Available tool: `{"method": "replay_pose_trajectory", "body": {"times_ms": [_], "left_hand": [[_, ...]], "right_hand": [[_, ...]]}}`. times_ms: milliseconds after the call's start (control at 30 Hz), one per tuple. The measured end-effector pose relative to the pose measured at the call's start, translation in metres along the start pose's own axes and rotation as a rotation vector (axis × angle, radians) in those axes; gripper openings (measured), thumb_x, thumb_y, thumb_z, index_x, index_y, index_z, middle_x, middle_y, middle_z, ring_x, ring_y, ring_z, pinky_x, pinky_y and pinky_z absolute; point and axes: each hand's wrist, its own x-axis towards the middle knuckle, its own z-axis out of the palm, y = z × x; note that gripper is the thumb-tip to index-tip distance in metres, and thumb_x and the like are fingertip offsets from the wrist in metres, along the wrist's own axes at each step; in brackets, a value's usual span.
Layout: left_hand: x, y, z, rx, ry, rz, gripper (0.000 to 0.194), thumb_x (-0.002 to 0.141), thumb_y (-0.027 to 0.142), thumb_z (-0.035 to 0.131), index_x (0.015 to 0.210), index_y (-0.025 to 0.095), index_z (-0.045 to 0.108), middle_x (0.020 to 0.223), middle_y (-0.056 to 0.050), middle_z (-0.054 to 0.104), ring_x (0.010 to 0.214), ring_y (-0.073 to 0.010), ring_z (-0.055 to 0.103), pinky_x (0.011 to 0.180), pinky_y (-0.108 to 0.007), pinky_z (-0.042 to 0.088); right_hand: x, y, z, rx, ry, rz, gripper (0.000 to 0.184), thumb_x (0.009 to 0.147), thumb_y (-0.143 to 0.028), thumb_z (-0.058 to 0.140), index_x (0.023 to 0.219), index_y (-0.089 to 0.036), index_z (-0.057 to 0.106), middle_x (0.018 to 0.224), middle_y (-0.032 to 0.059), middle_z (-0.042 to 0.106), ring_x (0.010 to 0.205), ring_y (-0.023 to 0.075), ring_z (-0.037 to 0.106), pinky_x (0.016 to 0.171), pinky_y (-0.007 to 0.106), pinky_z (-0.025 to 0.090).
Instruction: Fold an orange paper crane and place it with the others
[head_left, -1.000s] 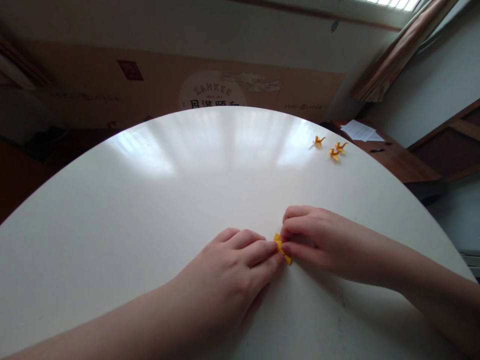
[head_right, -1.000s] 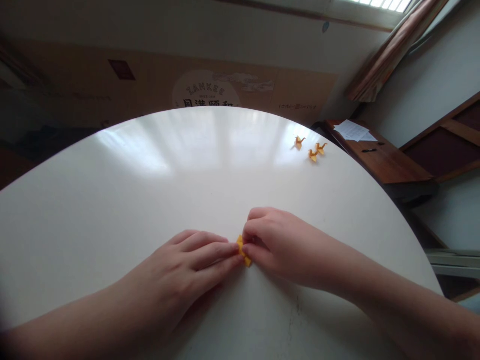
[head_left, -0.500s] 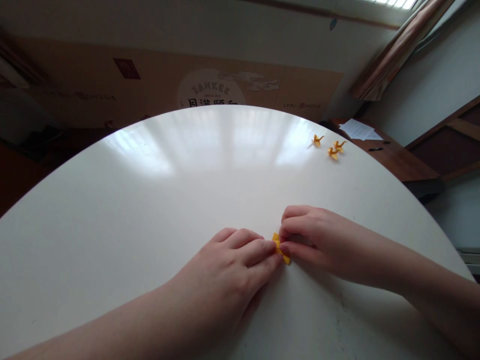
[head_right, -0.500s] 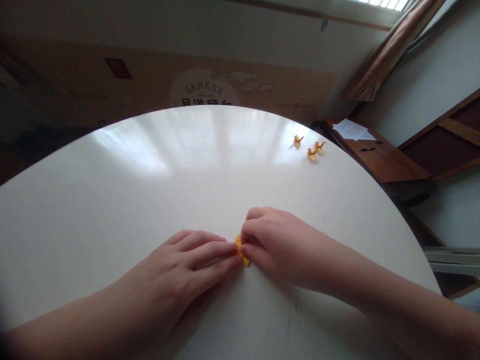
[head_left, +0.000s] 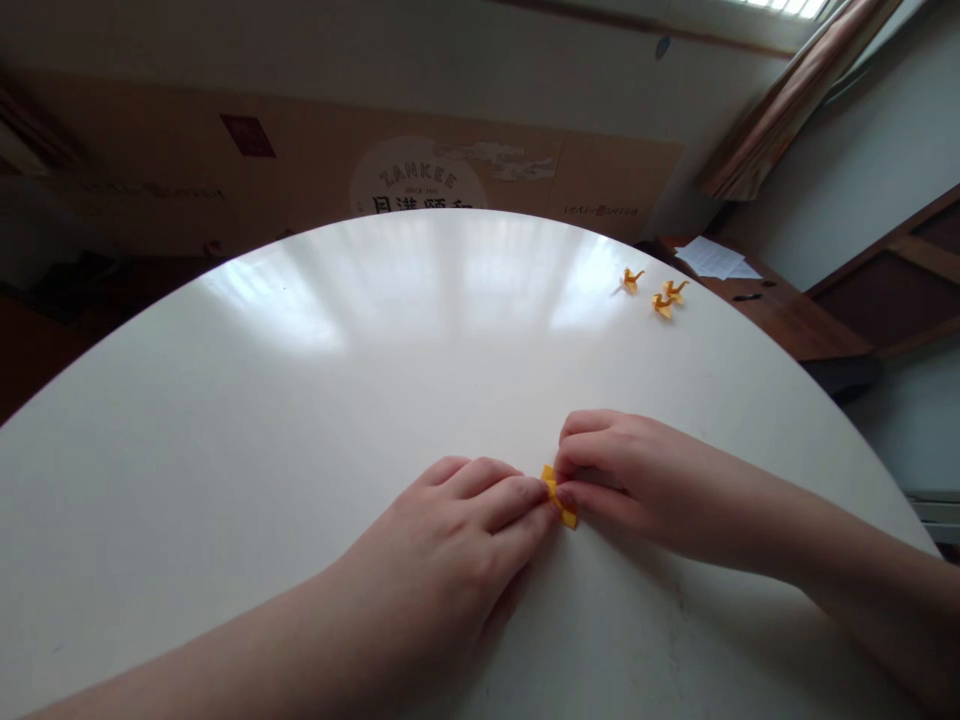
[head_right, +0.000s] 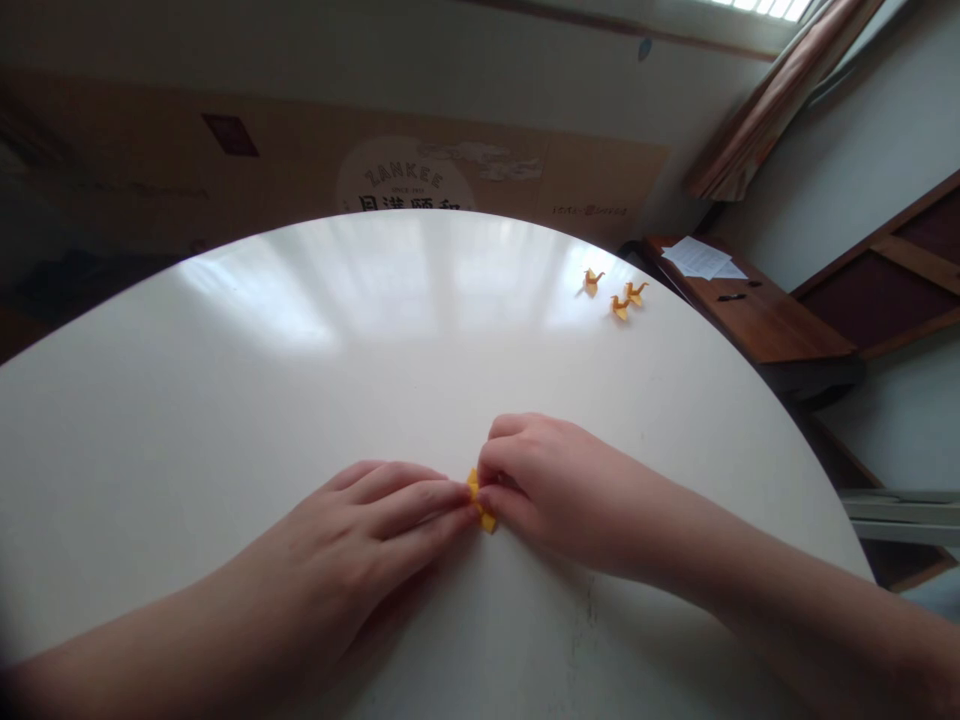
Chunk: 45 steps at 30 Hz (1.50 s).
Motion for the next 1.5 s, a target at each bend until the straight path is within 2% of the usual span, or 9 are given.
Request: {"method": "replay_pose_trajectory", "body": {"times_ms": [233,400,533,800,933,1067,1167,1300,1500], "left_hand": [[0.000,0.000,0.000,0.027,0.002,0.009,0.033,0.102,0.026,0.043,0.132,0.022,0.056,0.130,0.000,0.065,0.113,-0.0198,0.058,0.096,-0.034,0.039],[-0.001,-0.001,0.000,0.046,-0.002,0.019,0.033,0.102,0.026,0.042,0.130,0.021,0.057,0.130,-0.001,0.065,0.113,-0.0201,0.058,0.096,-0.034,0.039],[0.000,-0.001,-0.002,0.040,-0.005,0.020,0.033,0.102,0.026,0.043,0.131,0.024,0.057,0.130,0.000,0.065,0.112,-0.0204,0.058,0.095,-0.034,0.040],[0.000,0.000,-0.003,0.036,-0.004,0.013,0.032,0.101,0.026,0.046,0.130,0.025,0.058,0.130,0.002,0.065,0.111,-0.0198,0.059,0.094,-0.034,0.040],[0.001,0.001,-0.005,0.043,-0.018,0.021,0.032,0.100,0.025,0.047,0.129,0.025,0.059,0.130,0.002,0.065,0.112,-0.0191,0.059,0.095,-0.033,0.040],[0.002,0.001,-0.005,0.054,-0.018,0.022,0.033,0.100,0.025,0.048,0.131,0.025,0.057,0.130,0.002,0.065,0.112,-0.0186,0.058,0.096,-0.033,0.039],[0.001,0.000,-0.003,0.070,-0.008,0.044,0.033,0.101,0.025,0.044,0.132,0.023,0.056,0.132,0.002,0.064,0.113,-0.0190,0.057,0.095,-0.034,0.039],[0.001,-0.001,-0.001,0.097,-0.004,0.064,0.031,0.100,0.025,0.044,0.128,0.020,0.058,0.128,0.000,0.065,0.113,-0.0201,0.057,0.094,-0.035,0.040],[0.002,0.003,-0.004,0.214,-0.007,0.111,0.030,0.100,0.024,0.041,0.124,0.018,0.059,0.117,-0.007,0.067,0.100,-0.0227,0.059,0.082,-0.036,0.045]], "right_hand": [[-0.001,0.000,0.001,-0.013,0.009,0.025,0.010,0.090,-0.022,0.058,0.082,-0.021,0.065,0.090,-0.0018,0.062,0.079,0.0102,0.057,0.072,0.022,0.041],[-0.002,0.001,-0.002,-0.038,0.015,0.103,0.011,0.086,-0.026,0.061,0.079,-0.020,0.055,0.079,-0.0033,0.060,0.069,0.0107,0.050,0.059,0.022,0.035],[-0.001,0.005,-0.007,-0.007,-0.005,0.177,0.011,0.084,-0.026,0.060,0.080,-0.020,0.051,0.073,-0.0035,0.057,0.064,0.0106,0.046,0.054,0.022,0.033],[-0.002,0.014,-0.016,0.043,-0.028,0.212,0.008,0.081,-0.021,0.058,0.080,-0.019,0.050,0.074,-0.0029,0.055,0.065,0.0108,0.046,0.054,0.021,0.034],[0.001,0.023,-0.021,0.128,-0.041,0.201,0.013,0.083,-0.023,0.057,0.078,-0.018,0.047,0.075,-0.0028,0.053,0.066,0.0103,0.045,0.057,0.021,0.037],[0.003,0.025,-0.020,0.166,-0.006,0.168,0.020,0.090,-0.036,0.057,0.085,-0.018,0.051,0.078,-0.0019,0.056,0.066,0.0102,0.047,0.058,0.022,0.038],[0.003,0.020,-0.016,0.085,-0.013,0.125,0.023,0.086,-0.040,0.064,0.091,-0.019,0.057,0.076,-0.0021,0.059,0.065,0.0104,0.049,0.056,0.021,0.035],[0.003,0.017,-0.012,0.011,0.005,0.086,0.018,0.081,-0.036,0.069,0.086,-0.020,0.062,0.076,-0.0022,0.061,0.067,0.0103,0.051,0.057,0.021,0.034],[0.006,0.017,-0.012,0.080,-0.020,0.132,0.013,0.079,-0.030,0.067,0.080,-0.017,0.065,0.074,-0.0010,0.061,0.065,0.0102,0.051,0.056,0.021,0.034]]}}
